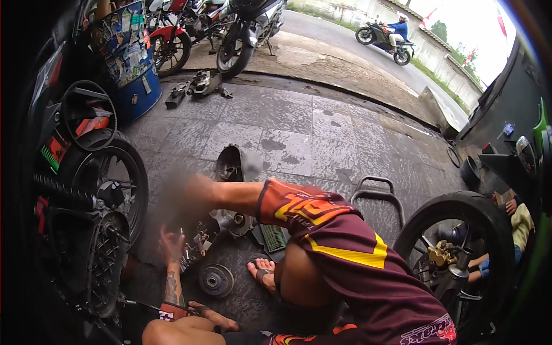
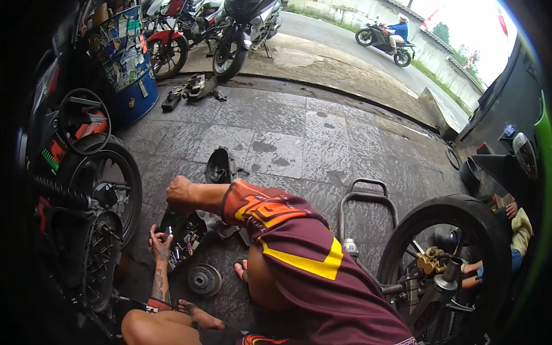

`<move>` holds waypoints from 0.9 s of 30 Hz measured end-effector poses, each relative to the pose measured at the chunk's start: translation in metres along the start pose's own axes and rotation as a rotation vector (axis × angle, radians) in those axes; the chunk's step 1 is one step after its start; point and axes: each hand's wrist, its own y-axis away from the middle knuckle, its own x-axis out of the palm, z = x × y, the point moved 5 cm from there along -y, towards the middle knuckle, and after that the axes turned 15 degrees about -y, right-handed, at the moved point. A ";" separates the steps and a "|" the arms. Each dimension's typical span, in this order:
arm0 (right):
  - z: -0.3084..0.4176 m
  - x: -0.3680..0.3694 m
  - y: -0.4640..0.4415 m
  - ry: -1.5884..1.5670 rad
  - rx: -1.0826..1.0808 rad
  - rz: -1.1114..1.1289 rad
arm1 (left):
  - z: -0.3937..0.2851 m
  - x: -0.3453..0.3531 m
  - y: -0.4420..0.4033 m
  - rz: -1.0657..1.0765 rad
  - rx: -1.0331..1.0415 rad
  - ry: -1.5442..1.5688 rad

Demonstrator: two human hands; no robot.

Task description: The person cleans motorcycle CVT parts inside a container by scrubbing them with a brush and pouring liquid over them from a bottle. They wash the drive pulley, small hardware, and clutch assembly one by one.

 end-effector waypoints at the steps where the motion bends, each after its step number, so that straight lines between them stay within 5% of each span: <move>1: 0.002 -0.008 0.011 -0.037 -0.002 -0.009 | -0.010 -0.011 0.003 0.033 -0.079 0.079; 2: 0.017 -0.037 0.027 -0.055 0.078 0.201 | -0.003 -0.006 -0.001 -0.007 -0.031 0.078; 6: 0.002 -0.045 0.065 -0.202 0.304 0.170 | -0.007 -0.021 -0.004 0.010 -0.031 0.056; 12: -0.010 0.017 0.139 -0.818 0.581 -0.269 | -0.007 -0.032 -0.017 0.071 0.015 0.046; 19: 0.025 0.066 0.168 -1.186 0.657 -0.511 | -0.012 -0.047 -0.030 0.339 -0.111 0.606; 27: 0.047 0.064 0.177 -1.275 0.604 -0.573 | -0.041 -0.120 -0.047 0.453 -0.113 0.717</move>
